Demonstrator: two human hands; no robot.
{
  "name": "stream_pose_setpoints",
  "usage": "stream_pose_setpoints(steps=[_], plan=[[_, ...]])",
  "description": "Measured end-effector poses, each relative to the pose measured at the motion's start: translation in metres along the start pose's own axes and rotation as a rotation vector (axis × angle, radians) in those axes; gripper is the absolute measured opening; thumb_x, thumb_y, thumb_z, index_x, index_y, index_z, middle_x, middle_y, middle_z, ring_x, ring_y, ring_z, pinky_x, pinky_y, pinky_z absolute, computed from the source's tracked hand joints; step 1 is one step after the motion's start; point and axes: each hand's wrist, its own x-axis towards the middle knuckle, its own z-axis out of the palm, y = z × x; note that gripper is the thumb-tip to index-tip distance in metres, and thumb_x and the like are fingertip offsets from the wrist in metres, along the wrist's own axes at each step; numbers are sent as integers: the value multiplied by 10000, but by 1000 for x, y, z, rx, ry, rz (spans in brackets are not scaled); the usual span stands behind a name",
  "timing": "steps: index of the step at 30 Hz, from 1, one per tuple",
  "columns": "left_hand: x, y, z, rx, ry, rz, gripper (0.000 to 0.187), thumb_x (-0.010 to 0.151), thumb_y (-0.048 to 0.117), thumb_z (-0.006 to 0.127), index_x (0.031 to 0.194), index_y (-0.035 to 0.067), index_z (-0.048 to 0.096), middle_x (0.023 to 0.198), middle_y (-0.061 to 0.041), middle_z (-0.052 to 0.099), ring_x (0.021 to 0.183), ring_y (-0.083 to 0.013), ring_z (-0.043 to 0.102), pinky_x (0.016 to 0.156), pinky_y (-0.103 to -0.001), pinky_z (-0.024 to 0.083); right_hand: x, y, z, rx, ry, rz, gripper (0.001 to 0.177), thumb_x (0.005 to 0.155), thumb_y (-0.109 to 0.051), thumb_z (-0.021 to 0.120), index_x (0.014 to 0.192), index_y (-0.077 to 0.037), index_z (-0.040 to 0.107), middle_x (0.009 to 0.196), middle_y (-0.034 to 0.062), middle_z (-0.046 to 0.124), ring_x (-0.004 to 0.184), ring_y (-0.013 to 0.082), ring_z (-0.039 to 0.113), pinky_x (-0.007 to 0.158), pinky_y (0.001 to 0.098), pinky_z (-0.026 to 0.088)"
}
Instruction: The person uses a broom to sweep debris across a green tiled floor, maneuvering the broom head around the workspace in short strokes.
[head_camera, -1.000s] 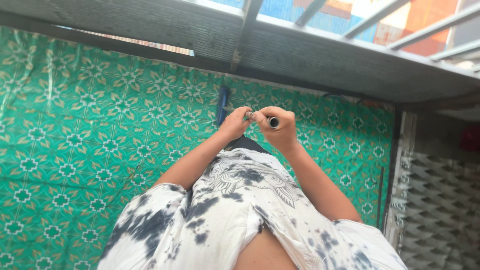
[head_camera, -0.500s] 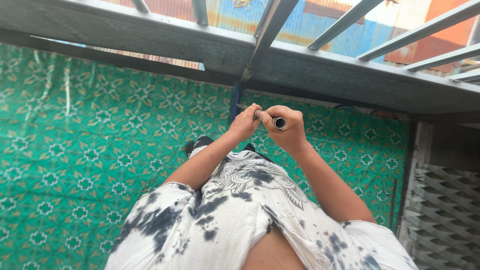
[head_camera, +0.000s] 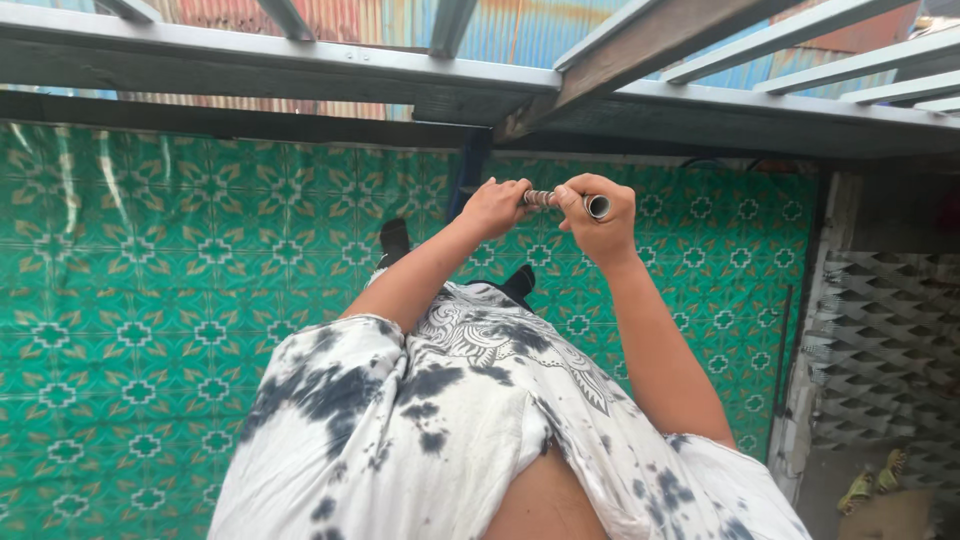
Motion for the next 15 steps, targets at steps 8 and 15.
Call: stream_pose_setpoints(steps=[8,15], plan=[[-64,-27,-55,76,-59,-17,317,936,334,662,1161,132,567,1084,-117,683,1020,-353,672,1046,-602,429,-20,-39,59,33,84,29,125,993,-54,681,903,18,731,836,75,734,630,100,682,547,232,535],[-35,5,-48,-45,-11,212,329,924,313,667,1170,126,555,1126,-88,693,1038,-334,662,1031,-564,432,-36,-78,61,-239,283,-67,122,986,-51,693,887,13,724,804,69,721,627,110,663,558,233,500]])
